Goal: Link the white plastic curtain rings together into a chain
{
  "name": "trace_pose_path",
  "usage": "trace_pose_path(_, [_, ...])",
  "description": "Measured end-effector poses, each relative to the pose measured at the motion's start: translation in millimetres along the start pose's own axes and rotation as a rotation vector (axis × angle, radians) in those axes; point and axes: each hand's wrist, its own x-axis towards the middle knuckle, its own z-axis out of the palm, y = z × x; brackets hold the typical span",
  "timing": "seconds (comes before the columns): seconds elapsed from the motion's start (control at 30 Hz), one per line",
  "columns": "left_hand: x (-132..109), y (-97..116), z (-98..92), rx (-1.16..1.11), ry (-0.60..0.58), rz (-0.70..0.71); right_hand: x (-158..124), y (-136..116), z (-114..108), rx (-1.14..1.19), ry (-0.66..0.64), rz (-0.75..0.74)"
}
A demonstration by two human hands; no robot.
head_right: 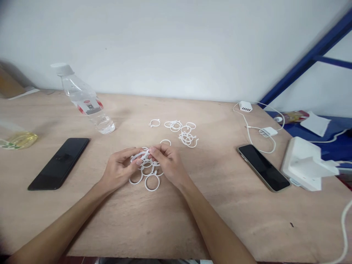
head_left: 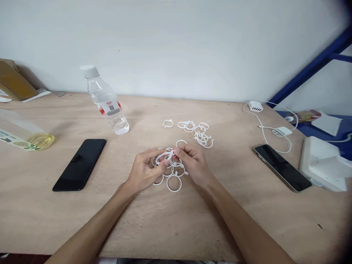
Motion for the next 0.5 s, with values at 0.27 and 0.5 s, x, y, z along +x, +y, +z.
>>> trace_pose_path(0.27, [-0.8,-6.5,-0.3,0.314,0.017,0.134,16.5,-10.3,-71.1,-0.711,0.766,-0.139])
trace_pose_path(0.5, [-3.0,-12.7,2.2,0.417,-0.047,0.141,23.9,9.0,-119.3,-0.918,0.735,0.122])
